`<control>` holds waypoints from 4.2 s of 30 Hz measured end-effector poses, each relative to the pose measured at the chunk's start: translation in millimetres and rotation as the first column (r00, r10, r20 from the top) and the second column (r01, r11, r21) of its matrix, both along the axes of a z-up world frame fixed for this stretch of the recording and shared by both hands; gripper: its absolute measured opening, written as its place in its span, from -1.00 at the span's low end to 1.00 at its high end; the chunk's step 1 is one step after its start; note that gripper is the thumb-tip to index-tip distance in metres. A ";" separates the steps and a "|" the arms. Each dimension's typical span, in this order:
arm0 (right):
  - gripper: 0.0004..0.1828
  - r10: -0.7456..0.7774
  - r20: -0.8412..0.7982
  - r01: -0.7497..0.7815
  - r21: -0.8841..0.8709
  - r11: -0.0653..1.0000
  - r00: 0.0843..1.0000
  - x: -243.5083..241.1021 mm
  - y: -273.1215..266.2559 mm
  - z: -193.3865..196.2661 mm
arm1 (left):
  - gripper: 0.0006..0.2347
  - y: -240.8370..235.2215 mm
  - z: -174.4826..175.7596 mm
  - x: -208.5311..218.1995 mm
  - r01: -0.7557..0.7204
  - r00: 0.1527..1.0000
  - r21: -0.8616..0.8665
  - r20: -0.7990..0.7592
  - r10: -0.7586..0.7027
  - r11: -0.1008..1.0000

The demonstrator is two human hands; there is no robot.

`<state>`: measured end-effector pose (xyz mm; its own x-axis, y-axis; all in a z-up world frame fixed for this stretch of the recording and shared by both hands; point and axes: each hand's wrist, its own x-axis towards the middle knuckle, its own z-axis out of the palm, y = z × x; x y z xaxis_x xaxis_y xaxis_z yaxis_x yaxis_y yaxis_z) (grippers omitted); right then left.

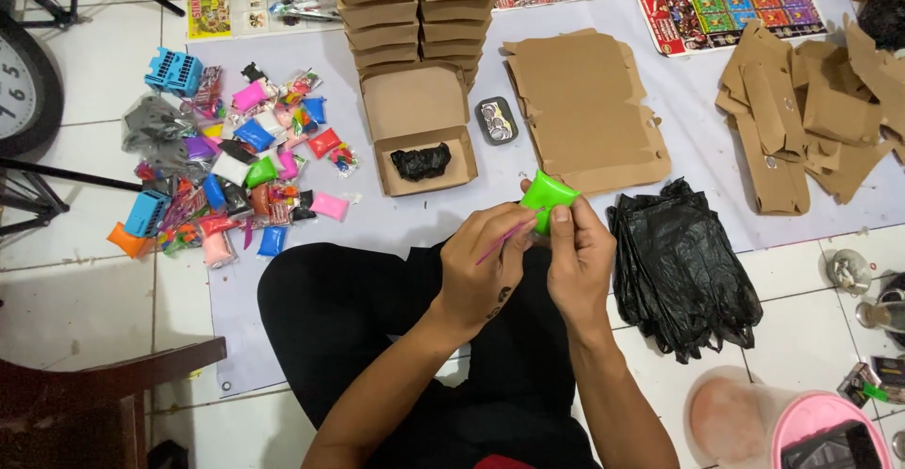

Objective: The person sits on the floor and uses a pink tool to poke a hole in a green plastic packet. They then place the packet into a small cardboard box and close it. The person stacks the box and proceeds to fold a flat piece of cardboard into a box shape.

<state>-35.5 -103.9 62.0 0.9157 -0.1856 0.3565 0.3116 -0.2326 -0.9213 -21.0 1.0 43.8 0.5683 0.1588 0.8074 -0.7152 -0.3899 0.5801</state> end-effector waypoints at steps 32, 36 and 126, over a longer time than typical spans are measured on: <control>-0.63 0.219 -0.131 -0.120 0.524 0.843 0.967 17.6 -27.9 -31.4 | -0.96 -0.6 -2.1 0.5 0.180 0.962 -0.352 -0.130 -0.238 0.919; -0.53 0.342 -0.059 -0.225 0.649 0.727 0.938 19.0 -34.8 -36.4 | -0.91 3.9 -4.4 3.1 0.284 0.904 -0.508 -0.142 -0.404 0.813; -0.77 -0.067 -0.120 0.104 0.336 0.936 0.990 3.0 -24.1 -31.2 | -0.96 -8.1 12.1 -3.2 0.156 0.987 -0.101 -0.016 -0.158 0.983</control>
<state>-32.5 -128.0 30.8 0.9195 -0.3587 0.1607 0.2017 0.0798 -0.9762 -24.2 -7.1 55.9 0.6113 0.1445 0.7781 -0.7485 -0.2137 0.6278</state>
